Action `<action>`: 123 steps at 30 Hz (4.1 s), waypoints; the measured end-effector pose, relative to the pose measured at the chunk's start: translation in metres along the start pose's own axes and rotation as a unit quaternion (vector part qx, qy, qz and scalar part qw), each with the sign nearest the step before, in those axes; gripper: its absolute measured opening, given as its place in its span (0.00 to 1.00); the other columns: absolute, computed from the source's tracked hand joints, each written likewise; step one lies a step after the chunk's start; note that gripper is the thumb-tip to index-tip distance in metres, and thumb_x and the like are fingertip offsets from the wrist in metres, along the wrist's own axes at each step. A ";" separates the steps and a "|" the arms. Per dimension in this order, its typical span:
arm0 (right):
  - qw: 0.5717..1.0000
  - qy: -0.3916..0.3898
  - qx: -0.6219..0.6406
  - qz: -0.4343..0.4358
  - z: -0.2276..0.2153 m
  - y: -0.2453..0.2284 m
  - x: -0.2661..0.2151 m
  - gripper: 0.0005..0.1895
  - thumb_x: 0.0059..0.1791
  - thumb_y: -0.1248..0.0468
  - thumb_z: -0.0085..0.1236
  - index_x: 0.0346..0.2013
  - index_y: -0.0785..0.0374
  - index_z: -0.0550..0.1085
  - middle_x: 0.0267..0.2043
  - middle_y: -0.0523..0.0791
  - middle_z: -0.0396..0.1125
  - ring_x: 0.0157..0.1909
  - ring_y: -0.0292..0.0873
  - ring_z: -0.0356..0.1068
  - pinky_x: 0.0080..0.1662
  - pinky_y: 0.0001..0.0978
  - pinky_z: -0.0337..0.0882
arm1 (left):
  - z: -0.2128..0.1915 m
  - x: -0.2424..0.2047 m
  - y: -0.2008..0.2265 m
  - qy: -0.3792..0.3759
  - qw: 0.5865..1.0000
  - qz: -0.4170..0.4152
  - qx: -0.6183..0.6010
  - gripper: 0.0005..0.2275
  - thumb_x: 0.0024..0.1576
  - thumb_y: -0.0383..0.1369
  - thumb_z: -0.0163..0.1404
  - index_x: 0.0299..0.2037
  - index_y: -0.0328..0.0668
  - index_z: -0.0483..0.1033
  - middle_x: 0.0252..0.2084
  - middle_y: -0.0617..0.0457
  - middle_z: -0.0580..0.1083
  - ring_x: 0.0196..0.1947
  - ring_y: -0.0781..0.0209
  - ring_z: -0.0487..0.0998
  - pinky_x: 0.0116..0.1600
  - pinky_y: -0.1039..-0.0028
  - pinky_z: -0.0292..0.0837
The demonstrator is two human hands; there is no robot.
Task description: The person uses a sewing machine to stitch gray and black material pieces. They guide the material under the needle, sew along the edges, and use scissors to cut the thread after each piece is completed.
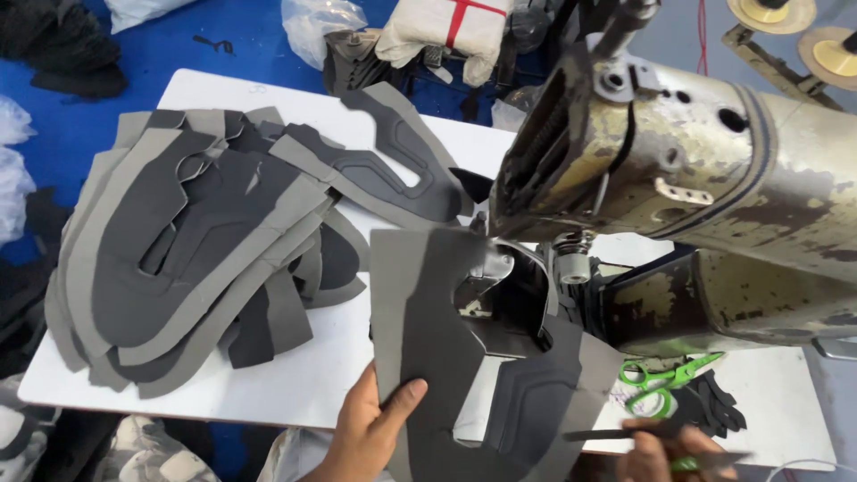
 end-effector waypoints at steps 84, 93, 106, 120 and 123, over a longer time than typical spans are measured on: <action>0.970 -0.129 -0.165 0.120 0.164 -0.168 0.039 0.18 0.47 0.67 0.65 0.51 0.67 0.77 0.33 0.45 0.76 0.34 0.33 0.75 0.35 0.24 0.73 | -0.008 -0.003 0.019 -0.065 0.987 -0.146 0.026 0.23 0.52 0.34 0.60 0.58 0.37 0.75 0.50 0.49 0.80 0.53 0.61 0.79 0.59 0.68 0.73; 0.921 -0.147 -0.071 0.354 0.054 0.057 -0.011 0.22 0.48 0.57 0.61 0.50 0.70 0.76 0.23 0.48 0.66 0.15 0.34 0.61 0.19 0.27 0.58 | -0.007 -0.001 0.013 -0.053 0.989 -0.135 -0.001 0.23 0.51 0.34 0.61 0.58 0.36 0.75 0.51 0.48 0.80 0.54 0.59 0.79 0.60 0.66 0.73; 0.965 -0.110 0.111 0.212 0.059 0.044 -0.014 0.34 0.44 0.72 0.63 0.65 0.72 0.67 0.38 0.54 0.74 0.18 0.33 0.65 0.22 0.28 0.64 | -0.004 -0.002 0.012 -0.028 0.992 -0.118 0.024 0.23 0.50 0.31 0.62 0.57 0.36 0.75 0.50 0.49 0.80 0.51 0.61 0.79 0.58 0.68 0.73; 0.971 -0.100 0.060 0.207 0.103 -0.082 0.011 0.33 0.45 0.72 0.59 0.66 0.70 0.65 0.41 0.51 0.75 0.17 0.31 0.62 0.19 0.27 0.58 | -0.001 0.001 0.020 -0.027 0.990 -0.134 0.019 0.21 0.49 0.35 0.62 0.51 0.32 0.76 0.44 0.47 0.81 0.46 0.62 0.81 0.53 0.69 0.77; 0.970 -0.098 0.046 0.216 0.102 -0.084 0.010 0.29 0.46 0.72 0.58 0.62 0.71 0.67 0.33 0.51 0.74 0.15 0.32 0.61 0.18 0.29 0.57 | -0.001 0.001 0.020 -0.030 0.991 -0.129 0.022 0.21 0.49 0.35 0.62 0.50 0.32 0.76 0.43 0.47 0.82 0.45 0.62 0.82 0.52 0.69 0.78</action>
Point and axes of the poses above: each hand's wrist, its own x-axis towards the middle knuckle, its own z-axis out of the palm, y = z × x, the point moved 4 cm from there along x, towards the middle knuckle
